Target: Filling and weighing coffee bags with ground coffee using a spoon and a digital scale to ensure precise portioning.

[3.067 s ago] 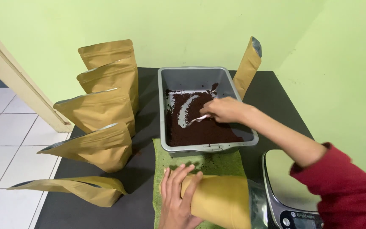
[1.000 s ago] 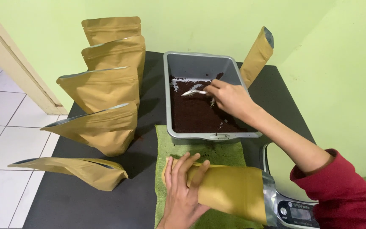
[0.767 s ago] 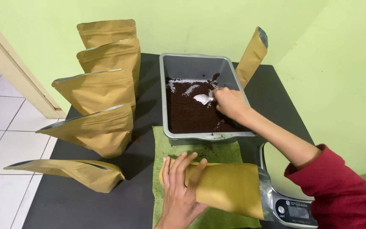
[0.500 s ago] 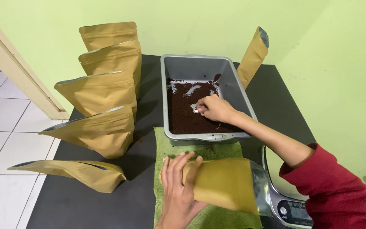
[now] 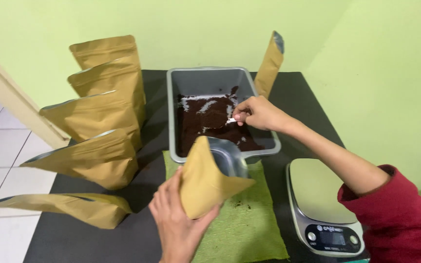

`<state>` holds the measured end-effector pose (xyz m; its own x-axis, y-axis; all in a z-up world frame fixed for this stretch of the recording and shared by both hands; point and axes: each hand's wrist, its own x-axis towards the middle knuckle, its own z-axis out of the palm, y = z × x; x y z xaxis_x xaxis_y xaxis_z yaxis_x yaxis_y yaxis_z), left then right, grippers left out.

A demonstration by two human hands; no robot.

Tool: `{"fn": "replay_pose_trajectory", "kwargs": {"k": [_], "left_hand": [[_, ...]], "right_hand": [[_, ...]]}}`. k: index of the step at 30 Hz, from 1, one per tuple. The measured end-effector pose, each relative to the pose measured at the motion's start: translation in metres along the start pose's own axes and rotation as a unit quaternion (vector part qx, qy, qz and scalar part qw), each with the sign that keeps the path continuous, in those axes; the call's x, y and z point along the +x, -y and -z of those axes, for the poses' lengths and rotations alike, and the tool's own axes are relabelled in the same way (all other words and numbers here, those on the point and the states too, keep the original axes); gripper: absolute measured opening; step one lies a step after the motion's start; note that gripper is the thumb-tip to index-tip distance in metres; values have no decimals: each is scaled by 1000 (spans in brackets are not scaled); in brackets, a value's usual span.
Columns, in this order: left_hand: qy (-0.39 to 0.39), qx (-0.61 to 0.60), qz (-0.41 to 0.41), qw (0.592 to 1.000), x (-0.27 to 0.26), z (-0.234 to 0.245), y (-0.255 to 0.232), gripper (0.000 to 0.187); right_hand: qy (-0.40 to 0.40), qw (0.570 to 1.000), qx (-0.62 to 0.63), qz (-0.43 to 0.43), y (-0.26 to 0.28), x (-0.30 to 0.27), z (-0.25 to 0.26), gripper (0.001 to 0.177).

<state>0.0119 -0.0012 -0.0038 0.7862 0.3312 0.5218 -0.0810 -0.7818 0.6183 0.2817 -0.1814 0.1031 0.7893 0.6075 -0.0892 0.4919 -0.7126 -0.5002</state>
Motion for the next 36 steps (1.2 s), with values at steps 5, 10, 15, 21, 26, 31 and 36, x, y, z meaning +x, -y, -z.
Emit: {"fn": "replay_pose_trajectory", "kwargs": {"k": [5,10,15,21,26,31,36], "left_hand": [[-52,40,61,996,4,-4,-7,106],[-38,73,57,995,0,-10,-16,101],[-59,124,20,990,1,-14,-19,96],[-60,129,22,990,0,-15,-24,94],[-52,122,5,991,1,-15,-28,90],[-62,126,-15,990,0,-16,-29,87],[-56,108,-3,993,2,-15,-28,90]], "right_hand": [[-4,999,-8,-52,20,-41,37,22],[-4,997,-15,-74,35,-76,62,25],[-7,997,-63,-43,41,-101,80,27],[19,995,-73,-72,72,-131,93,26],[48,992,-113,-32,71,-132,85,21],[60,989,-138,-1,80,-135,53,19],[-122,891,-240,365,51,-141,9,13]]}}
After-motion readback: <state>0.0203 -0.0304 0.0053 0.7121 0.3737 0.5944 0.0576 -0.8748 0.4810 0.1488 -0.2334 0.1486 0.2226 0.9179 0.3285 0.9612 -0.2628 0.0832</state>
